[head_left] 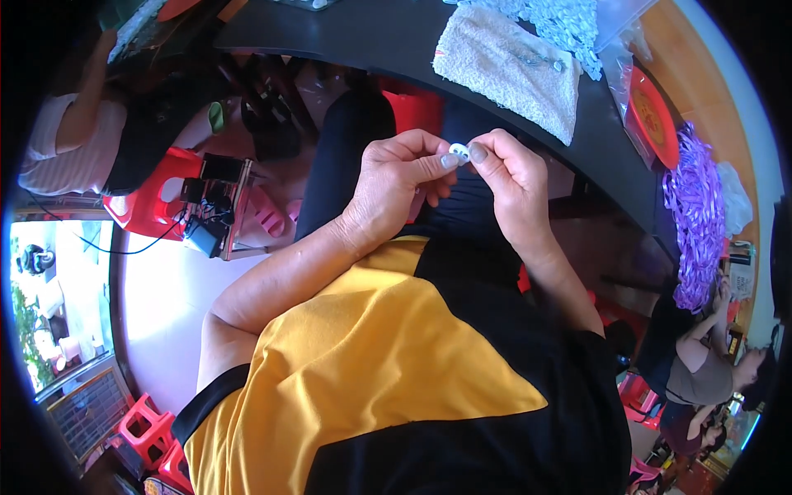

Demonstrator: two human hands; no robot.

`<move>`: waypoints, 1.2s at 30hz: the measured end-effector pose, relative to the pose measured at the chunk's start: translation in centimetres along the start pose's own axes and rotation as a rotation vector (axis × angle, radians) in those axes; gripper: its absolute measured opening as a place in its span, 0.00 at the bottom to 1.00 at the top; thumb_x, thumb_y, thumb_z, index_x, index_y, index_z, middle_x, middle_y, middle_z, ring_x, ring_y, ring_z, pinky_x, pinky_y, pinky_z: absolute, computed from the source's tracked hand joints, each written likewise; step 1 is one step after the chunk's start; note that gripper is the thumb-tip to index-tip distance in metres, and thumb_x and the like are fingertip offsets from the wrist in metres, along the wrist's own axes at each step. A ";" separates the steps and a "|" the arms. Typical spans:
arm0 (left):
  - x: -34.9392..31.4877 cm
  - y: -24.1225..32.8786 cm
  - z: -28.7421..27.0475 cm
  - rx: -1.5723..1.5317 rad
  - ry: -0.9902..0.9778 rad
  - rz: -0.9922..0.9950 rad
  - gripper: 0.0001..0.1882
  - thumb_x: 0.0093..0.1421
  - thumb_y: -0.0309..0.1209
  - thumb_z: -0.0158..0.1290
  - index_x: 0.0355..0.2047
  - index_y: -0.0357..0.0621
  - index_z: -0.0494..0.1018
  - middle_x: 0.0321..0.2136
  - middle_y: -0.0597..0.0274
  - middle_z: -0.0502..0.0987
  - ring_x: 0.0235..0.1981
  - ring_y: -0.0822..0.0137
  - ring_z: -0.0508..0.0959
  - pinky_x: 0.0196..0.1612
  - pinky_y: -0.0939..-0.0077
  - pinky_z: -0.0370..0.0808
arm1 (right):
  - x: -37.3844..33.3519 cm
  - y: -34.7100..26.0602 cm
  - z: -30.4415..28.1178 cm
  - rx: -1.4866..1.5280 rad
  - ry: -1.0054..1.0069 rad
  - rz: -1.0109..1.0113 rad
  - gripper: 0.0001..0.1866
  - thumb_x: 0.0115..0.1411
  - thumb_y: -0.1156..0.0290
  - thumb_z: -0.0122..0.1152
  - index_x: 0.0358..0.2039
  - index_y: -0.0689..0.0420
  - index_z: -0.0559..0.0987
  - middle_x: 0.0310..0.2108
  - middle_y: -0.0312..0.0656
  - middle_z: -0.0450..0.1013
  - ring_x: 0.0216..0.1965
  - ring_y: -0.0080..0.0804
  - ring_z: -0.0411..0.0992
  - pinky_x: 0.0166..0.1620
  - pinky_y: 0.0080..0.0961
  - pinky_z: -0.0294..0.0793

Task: Inspecting and sorting small white plastic buttons at a manufacturing workbench.

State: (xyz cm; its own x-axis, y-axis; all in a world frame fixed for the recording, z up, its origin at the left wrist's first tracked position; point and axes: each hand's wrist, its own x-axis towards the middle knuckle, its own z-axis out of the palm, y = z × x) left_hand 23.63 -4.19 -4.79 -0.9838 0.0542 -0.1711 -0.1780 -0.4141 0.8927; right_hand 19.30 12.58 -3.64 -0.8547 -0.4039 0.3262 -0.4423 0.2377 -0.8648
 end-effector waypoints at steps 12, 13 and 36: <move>1.2 -0.4 -1.1 -0.179 -0.030 -0.054 0.07 0.62 0.29 0.56 0.33 0.37 0.75 0.22 0.63 0.76 0.21 0.74 0.75 0.24 0.83 0.72 | 0.7 -1.2 0.7 -0.172 -0.016 -0.174 0.13 0.55 0.84 0.61 0.42 0.64 0.77 0.32 0.39 0.72 0.32 0.23 0.73 0.36 0.17 0.73; 1.4 -0.4 -1.1 -0.191 -0.033 -0.052 0.07 0.62 0.29 0.56 0.33 0.37 0.75 0.22 0.63 0.76 0.21 0.74 0.75 0.24 0.83 0.72 | 0.7 -0.9 0.6 -0.224 -0.009 -0.217 0.14 0.54 0.85 0.62 0.43 0.65 0.77 0.33 0.40 0.72 0.32 0.24 0.73 0.36 0.19 0.74; 1.8 -0.4 -0.7 -0.269 -0.064 -0.136 0.09 0.64 0.31 0.50 0.33 0.37 0.75 0.23 0.59 0.76 0.22 0.68 0.75 0.27 0.77 0.71 | 0.6 1.4 0.9 -0.338 0.078 -0.426 0.14 0.53 0.78 0.64 0.42 0.61 0.76 0.28 0.43 0.71 0.27 0.40 0.71 0.30 0.30 0.70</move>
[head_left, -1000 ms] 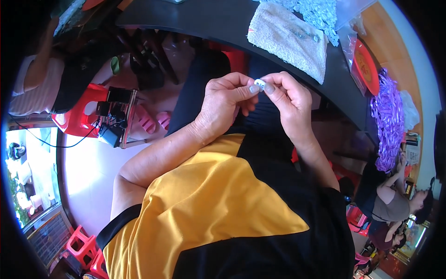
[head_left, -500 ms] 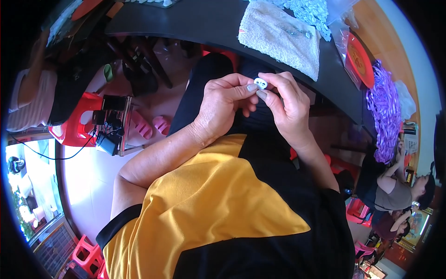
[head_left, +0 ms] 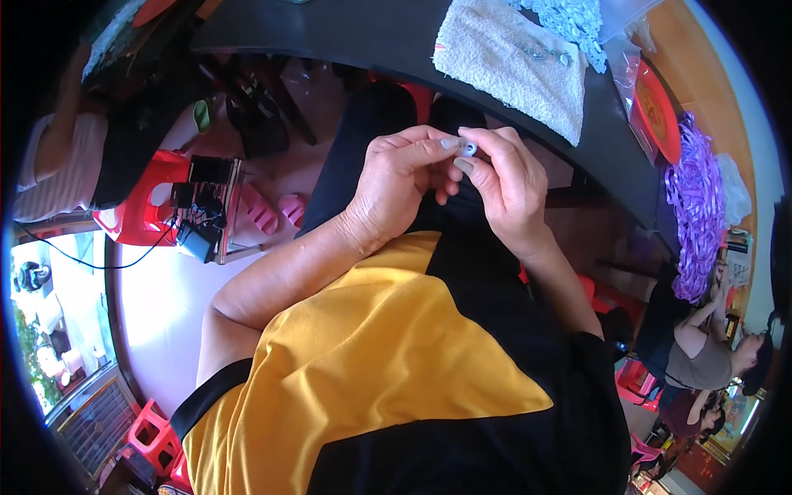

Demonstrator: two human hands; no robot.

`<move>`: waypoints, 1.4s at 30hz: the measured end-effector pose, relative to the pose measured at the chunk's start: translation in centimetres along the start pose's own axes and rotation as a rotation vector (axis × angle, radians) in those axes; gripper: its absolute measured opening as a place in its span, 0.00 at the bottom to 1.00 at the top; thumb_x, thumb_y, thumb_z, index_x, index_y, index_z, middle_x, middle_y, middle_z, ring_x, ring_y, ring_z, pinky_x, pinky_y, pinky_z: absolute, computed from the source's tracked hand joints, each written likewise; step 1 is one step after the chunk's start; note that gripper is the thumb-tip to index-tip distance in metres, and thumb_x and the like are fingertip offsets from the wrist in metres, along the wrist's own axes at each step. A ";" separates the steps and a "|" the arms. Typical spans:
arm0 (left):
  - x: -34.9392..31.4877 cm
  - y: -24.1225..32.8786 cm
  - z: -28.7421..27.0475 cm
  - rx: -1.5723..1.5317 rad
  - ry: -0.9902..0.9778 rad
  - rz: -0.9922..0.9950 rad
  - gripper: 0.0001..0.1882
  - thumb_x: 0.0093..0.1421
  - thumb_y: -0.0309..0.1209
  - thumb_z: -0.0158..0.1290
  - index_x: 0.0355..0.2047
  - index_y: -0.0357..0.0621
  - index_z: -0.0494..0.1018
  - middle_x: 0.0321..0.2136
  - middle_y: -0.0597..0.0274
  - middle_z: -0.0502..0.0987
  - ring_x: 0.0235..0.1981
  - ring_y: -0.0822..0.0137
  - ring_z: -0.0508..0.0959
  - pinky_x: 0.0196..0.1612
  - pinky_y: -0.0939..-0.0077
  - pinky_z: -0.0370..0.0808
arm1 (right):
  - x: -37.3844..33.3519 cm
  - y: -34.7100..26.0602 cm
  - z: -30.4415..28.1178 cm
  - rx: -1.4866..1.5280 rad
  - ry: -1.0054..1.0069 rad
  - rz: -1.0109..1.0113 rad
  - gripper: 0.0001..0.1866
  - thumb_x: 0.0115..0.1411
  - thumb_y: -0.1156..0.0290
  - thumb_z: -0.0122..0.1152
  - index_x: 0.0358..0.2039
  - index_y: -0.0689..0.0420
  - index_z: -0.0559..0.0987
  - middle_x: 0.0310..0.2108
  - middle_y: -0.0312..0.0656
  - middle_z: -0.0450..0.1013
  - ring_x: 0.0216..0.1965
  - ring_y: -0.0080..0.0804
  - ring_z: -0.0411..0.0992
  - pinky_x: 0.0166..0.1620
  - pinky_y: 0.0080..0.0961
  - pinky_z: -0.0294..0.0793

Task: Inspecting and sorting small white plastic buttons at a manufacturing workbench.

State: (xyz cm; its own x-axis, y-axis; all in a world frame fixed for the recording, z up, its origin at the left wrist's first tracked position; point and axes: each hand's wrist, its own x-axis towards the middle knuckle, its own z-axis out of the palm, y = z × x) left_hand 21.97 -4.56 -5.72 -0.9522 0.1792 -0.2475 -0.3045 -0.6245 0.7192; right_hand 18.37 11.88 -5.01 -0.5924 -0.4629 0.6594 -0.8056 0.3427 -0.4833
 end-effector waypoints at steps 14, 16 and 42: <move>0.5 0.1 0.9 0.049 -0.001 -0.019 0.10 0.64 0.34 0.54 0.31 0.38 0.74 0.21 0.63 0.73 0.19 0.71 0.71 0.24 0.79 0.67 | 0.0 0.5 -1.2 0.065 0.014 -0.032 0.15 0.51 0.78 0.66 0.40 0.61 0.76 0.29 0.44 0.73 0.28 0.38 0.73 0.31 0.28 0.72; 0.2 0.4 1.0 0.050 0.012 -0.014 0.11 0.64 0.34 0.54 0.30 0.38 0.74 0.21 0.63 0.72 0.19 0.72 0.71 0.23 0.79 0.67 | 0.4 0.6 -1.1 0.095 0.003 -0.060 0.14 0.52 0.79 0.66 0.40 0.62 0.76 0.29 0.44 0.73 0.28 0.38 0.73 0.31 0.28 0.72; 1.8 0.8 0.1 -0.015 0.074 -0.029 0.11 0.63 0.33 0.55 0.28 0.36 0.74 0.18 0.61 0.73 0.17 0.73 0.70 0.20 0.82 0.65 | 1.0 3.8 0.6 0.196 -0.018 -0.124 0.15 0.53 0.78 0.65 0.41 0.67 0.76 0.30 0.48 0.75 0.29 0.38 0.75 0.31 0.26 0.74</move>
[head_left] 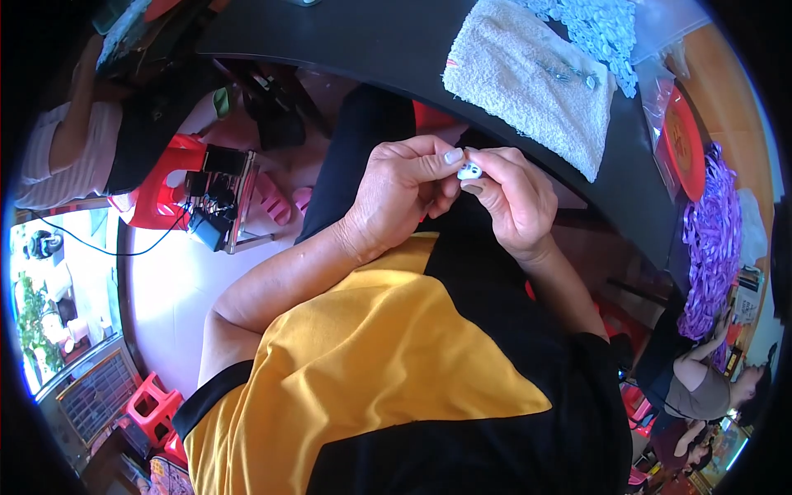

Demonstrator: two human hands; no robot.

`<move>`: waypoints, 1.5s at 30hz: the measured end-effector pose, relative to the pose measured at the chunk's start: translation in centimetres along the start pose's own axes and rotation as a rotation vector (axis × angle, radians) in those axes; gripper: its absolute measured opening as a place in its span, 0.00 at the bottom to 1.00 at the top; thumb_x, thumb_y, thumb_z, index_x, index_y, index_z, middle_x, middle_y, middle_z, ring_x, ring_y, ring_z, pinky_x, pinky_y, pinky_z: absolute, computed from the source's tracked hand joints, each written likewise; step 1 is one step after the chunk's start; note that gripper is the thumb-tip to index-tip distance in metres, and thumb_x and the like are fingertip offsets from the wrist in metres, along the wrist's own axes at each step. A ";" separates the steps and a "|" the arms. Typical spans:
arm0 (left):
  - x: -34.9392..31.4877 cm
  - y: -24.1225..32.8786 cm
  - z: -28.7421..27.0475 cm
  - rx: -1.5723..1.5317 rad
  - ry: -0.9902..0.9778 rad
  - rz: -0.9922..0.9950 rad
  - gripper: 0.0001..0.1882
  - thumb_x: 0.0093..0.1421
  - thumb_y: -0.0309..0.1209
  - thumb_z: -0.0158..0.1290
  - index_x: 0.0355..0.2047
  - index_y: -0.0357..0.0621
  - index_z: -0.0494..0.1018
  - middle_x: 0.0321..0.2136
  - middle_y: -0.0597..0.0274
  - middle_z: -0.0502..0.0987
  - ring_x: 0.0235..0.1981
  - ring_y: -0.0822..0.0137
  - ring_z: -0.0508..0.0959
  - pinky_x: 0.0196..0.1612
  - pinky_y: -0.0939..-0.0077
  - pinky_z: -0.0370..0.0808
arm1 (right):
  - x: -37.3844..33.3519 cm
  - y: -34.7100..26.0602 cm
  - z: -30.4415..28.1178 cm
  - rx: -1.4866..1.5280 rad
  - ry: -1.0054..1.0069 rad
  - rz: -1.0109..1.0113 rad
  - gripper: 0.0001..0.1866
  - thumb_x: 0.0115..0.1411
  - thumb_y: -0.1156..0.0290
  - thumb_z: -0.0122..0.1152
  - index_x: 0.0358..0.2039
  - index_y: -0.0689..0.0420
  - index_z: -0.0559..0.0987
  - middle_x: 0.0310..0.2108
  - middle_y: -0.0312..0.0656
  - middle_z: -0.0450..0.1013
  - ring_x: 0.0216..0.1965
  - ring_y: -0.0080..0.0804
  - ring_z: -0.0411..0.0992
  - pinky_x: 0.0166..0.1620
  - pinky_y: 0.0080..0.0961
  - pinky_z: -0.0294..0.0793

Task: Inspecting and sorting small white plastic buttons at a manufacturing workbench.

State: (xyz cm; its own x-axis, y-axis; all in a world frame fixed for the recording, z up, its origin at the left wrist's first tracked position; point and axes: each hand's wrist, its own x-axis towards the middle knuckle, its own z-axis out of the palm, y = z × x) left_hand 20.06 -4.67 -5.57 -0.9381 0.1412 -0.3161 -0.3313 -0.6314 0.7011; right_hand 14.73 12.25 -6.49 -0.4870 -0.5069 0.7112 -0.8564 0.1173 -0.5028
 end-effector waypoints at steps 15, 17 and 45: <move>0.4 -0.1 -0.3 -0.105 -0.108 -0.040 0.16 0.66 0.37 0.49 0.30 0.35 0.74 0.19 0.58 0.73 0.19 0.69 0.71 0.23 0.78 0.66 | 0.5 0.1 -0.3 -0.013 0.031 -0.080 0.15 0.51 0.83 0.66 0.41 0.66 0.75 0.28 0.45 0.74 0.25 0.36 0.75 0.27 0.25 0.73; 0.4 -0.2 -0.4 -0.085 -0.100 -0.043 0.14 0.65 0.34 0.50 0.30 0.35 0.75 0.20 0.59 0.73 0.19 0.71 0.71 0.22 0.79 0.66 | 0.3 0.2 -0.1 -0.017 0.030 -0.082 0.16 0.51 0.82 0.66 0.41 0.66 0.75 0.28 0.45 0.74 0.25 0.36 0.75 0.27 0.25 0.73; 0.7 -0.2 -0.7 -0.061 -0.085 -0.010 0.09 0.63 0.31 0.55 0.31 0.36 0.75 0.20 0.62 0.73 0.19 0.73 0.72 0.20 0.81 0.67 | 0.5 0.2 0.2 0.027 0.035 0.014 0.11 0.52 0.83 0.64 0.37 0.65 0.76 0.27 0.45 0.73 0.25 0.37 0.74 0.27 0.26 0.72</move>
State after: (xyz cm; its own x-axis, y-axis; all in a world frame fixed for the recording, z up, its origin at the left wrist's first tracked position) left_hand 19.54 -5.02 -6.39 -0.9407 0.2104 -0.2661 -0.3367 -0.6743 0.6572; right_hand 14.33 11.87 -6.33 -0.5054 -0.4750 0.7204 -0.8445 0.1007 -0.5261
